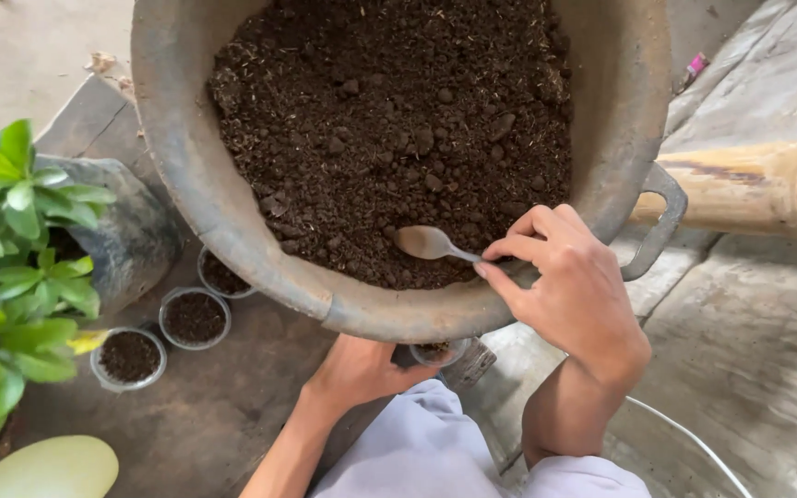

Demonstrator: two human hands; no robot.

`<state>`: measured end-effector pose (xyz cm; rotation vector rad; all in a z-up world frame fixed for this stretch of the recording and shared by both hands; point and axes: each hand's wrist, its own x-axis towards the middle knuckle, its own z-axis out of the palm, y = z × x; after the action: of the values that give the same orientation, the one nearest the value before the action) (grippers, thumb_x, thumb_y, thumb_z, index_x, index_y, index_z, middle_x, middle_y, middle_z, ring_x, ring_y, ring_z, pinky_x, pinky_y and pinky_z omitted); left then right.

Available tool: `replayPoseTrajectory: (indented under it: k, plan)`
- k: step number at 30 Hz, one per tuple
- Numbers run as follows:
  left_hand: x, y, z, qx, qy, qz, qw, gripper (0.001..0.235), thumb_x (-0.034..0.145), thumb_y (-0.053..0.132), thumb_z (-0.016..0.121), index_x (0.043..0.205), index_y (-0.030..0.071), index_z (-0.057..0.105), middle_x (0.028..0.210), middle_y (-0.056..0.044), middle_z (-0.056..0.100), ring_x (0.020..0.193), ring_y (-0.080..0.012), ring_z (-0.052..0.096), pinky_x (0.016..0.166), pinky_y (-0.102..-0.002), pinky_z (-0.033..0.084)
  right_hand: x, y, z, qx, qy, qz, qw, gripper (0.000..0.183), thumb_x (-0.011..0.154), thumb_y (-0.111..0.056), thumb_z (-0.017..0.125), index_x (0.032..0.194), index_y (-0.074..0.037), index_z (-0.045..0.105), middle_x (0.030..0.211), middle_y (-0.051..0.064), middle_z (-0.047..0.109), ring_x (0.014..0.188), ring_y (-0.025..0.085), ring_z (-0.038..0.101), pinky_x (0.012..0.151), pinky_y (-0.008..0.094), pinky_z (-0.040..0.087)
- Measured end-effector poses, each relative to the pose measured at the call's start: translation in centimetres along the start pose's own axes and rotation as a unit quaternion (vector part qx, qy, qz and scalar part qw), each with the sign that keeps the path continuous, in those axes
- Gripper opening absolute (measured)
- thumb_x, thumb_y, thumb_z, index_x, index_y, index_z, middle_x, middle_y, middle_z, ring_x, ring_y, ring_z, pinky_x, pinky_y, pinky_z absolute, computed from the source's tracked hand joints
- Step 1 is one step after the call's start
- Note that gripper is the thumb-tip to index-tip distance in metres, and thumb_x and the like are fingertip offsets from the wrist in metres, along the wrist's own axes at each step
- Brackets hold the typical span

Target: The person sprays water from a bottle onto seeds placed in small plastic cups. They then use a spoon to scoop soil from a large metal pot and fill the cups, covering the seeds.

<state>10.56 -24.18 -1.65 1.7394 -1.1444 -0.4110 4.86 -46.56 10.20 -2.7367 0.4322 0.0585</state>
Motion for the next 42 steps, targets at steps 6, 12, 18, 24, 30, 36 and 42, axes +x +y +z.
replayPoseTrajectory:
  k: [6, 12, 18, 24, 30, 36, 42]
  plan:
    - [0.0, -0.2, -0.3, -0.015, -0.006, 0.004, 1.0, 0.063, 0.093, 0.045, 0.074, 0.136, 0.001, 0.059, 0.13, -0.015, 0.069, 0.124, -0.0337, 0.064, 0.1, -0.044, 0.052, 1.0, -1.2, -0.4, 0.058, -0.045, 0.034, 0.997, 0.007, 0.088, -0.017, 0.077, 0.088, -0.014, 0.071, 0.085, -0.003, 0.072, 0.07, 0.013, 0.065, 0.072, 0.031, 0.051]
    - [0.0, -0.4, -0.7, -0.043, 0.011, 0.02, 0.999, 0.061, 0.094, 0.039, 0.075, 0.136, -0.002, 0.059, 0.132, -0.017, 0.068, 0.127, -0.0345, 0.063, 0.105, -0.045, 0.051, 2.3, -2.5, 0.5, 0.073, -0.025, 0.001, 0.997, 0.025, 0.092, -0.016, 0.076, 0.115, -0.01, 0.08, 0.082, 0.0, 0.063, 0.069, 0.016, 0.063, 0.073, 0.032, 0.051]
    - [-0.4, -0.4, -0.4, -0.009, 0.029, 0.031, 0.999, 0.065, 0.094, 0.045, 0.074, 0.136, -0.002, 0.058, 0.134, -0.017, 0.067, 0.13, -0.0357, 0.06, 0.108, -0.048, 0.049, 0.7, -3.0, -2.5, 0.038, 0.024, -0.037, 0.998, 0.012, 0.095, -0.008, 0.077, 0.106, -0.004, 0.082, 0.089, 0.006, 0.071, 0.074, 0.016, 0.064, 0.073, 0.034, 0.05]
    - [-0.7, -0.9, -0.1, -0.024, 0.029, 0.038, 0.999, 0.059, 0.093, 0.041, 0.075, 0.131, -0.002, 0.059, 0.125, -0.017, 0.07, 0.123, -0.0353, 0.064, 0.099, -0.047, 0.053, -1.6, -2.1, -4.2, -0.037, -0.112, 0.03, 0.993, 0.021, 0.095, -0.022, 0.066, 0.103, -0.011, 0.082, 0.083, 0.004, 0.069, 0.07, 0.026, 0.066, 0.073, 0.044, 0.049]
    - [-0.9, -0.9, 0.3, -0.01, 0.035, 0.039, 0.999, 0.062, 0.093, 0.04, 0.076, 0.136, -0.001, 0.058, 0.13, -0.016, 0.07, 0.126, -0.0359, 0.064, 0.103, -0.046, 0.052, 2.3, -3.5, 1.0, -0.017, -0.146, -0.047, 0.988, 0.025, 0.1, -0.022, 0.063, 0.086, -0.007, 0.077, 0.077, 0.007, 0.059, 0.066, 0.03, 0.062, 0.063, 0.047, 0.046]
    - [-1.0, -1.1, 0.4, -0.005, 0.056, 0.051, 0.997, 0.058, 0.092, 0.041, 0.077, 0.127, -0.003, 0.063, 0.123, -0.017, 0.072, 0.122, -0.0351, 0.065, 0.101, -0.045, 0.053, 0.3, -2.7, -2.4, 0.008, -0.088, -0.062, 0.994, 0.02, 0.098, -0.019, 0.069, 0.108, -0.007, 0.082, 0.081, 0.003, 0.065, 0.063, 0.019, 0.06, 0.066, 0.039, 0.047]
    - [-1.4, -1.6, 0.9, 0.017, 0.051, 0.062, 0.997, 0.061, 0.092, 0.04, 0.079, 0.131, -0.003, 0.06, 0.126, -0.017, 0.071, 0.122, -0.0349, 0.066, 0.101, -0.045, 0.053, 1.4, -3.4, 0.7, -0.045, -0.136, -0.055, 0.988, 0.029, 0.102, -0.023, 0.059, 0.088, -0.007, 0.078, 0.076, 0.007, 0.06, 0.069, 0.027, 0.063, 0.065, 0.048, 0.047]
